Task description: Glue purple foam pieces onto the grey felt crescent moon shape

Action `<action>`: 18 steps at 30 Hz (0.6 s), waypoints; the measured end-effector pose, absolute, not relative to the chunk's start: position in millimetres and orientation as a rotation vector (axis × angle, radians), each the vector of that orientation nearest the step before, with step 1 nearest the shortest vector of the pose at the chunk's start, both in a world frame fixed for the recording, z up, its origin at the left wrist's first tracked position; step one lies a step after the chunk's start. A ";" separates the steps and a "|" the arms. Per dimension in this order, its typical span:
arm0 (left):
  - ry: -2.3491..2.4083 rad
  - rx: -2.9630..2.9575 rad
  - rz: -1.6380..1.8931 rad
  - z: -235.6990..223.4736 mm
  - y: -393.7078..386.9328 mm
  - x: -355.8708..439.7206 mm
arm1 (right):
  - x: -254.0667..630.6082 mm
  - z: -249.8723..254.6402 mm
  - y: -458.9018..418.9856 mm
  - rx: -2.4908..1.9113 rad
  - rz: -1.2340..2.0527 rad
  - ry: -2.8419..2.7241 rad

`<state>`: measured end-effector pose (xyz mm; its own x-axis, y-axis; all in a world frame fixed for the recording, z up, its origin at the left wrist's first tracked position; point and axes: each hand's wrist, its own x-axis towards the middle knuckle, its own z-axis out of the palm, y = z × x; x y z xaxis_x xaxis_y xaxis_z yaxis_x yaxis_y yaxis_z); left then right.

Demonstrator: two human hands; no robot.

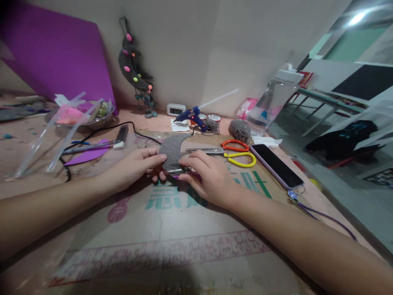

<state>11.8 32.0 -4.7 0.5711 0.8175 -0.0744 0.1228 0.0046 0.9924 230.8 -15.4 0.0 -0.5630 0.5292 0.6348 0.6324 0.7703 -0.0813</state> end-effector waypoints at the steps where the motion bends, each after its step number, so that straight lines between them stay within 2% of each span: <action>1: 0.850 1.486 0.668 -4.6 31.9 11.9 | 231.6 -0.1 -15.3 -0.864 -0.203 -2.301; 18: 0.824 1.387 0.746 -5.4 32.7 12.5 | 228.0 0.7 -16.5 -0.848 -0.368 -2.394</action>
<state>12.5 32.7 -5.4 0.5286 0.8468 -0.0593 0.0256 0.0539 0.9982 228.0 -16.5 0.7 -0.6381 0.4892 0.5946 0.6450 0.7613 0.0658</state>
